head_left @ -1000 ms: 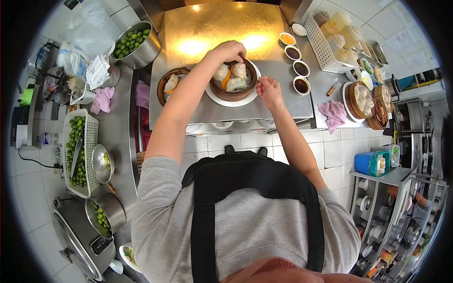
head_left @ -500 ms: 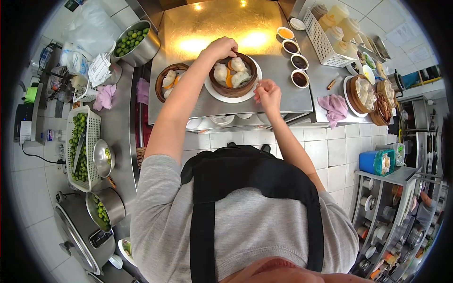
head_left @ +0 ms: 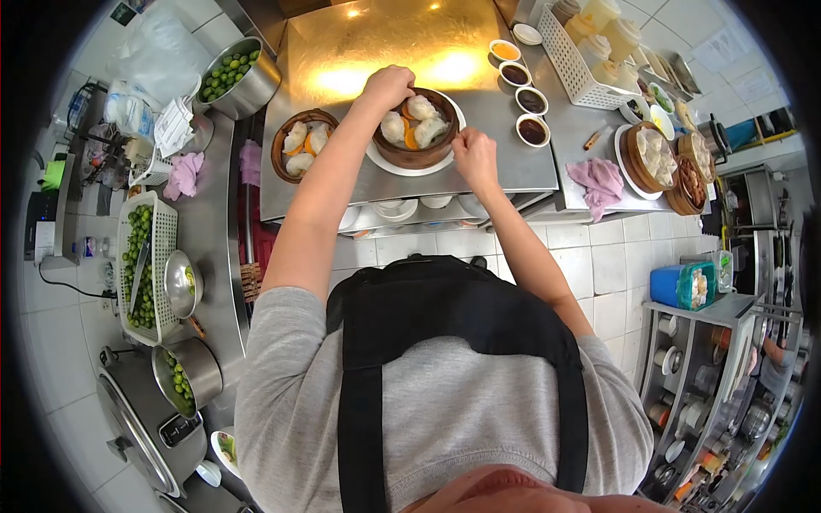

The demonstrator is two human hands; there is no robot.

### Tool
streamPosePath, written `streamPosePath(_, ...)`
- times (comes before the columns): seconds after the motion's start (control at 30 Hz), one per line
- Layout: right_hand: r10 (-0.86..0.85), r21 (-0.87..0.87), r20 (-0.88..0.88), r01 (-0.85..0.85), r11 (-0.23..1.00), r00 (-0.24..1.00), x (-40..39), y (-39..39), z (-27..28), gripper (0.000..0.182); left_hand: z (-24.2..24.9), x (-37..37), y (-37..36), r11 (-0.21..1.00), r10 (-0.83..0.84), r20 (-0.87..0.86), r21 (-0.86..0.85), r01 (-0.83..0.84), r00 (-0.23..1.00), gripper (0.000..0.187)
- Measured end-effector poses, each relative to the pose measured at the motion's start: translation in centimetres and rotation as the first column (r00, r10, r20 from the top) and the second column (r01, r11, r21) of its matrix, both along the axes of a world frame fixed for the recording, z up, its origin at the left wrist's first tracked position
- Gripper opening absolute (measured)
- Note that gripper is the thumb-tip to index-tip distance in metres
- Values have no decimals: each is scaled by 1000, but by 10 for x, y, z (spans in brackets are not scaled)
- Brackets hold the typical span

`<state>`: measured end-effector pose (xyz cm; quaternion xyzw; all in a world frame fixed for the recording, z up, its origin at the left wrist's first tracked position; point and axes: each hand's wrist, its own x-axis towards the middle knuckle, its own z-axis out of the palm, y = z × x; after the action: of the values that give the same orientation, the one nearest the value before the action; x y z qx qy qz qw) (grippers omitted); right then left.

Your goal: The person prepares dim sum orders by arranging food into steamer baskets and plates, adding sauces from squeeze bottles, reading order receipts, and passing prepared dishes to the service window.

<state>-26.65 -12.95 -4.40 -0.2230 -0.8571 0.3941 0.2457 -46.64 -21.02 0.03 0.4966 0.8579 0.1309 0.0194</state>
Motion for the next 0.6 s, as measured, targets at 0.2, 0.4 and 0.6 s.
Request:
streamPosePath(0.2, -2, -337, 59, 22, 941, 998, 10, -13, 12, 13, -7, 0, 1, 999, 42, -67, 29, -40, 997, 14)
streamPosePath(0.4, -77, 186, 111, 55, 981, 991, 7, -14, 7, 17, -13, 3, 2, 998, 67, -144, 16, -65, 987, 16)
streamPosePath(0.6, 273, 198, 130, -295, 935, 953, 38, -76, -1, 15, -19, -3, -2, 981, 196, -154, 33, -193, 968, 19)
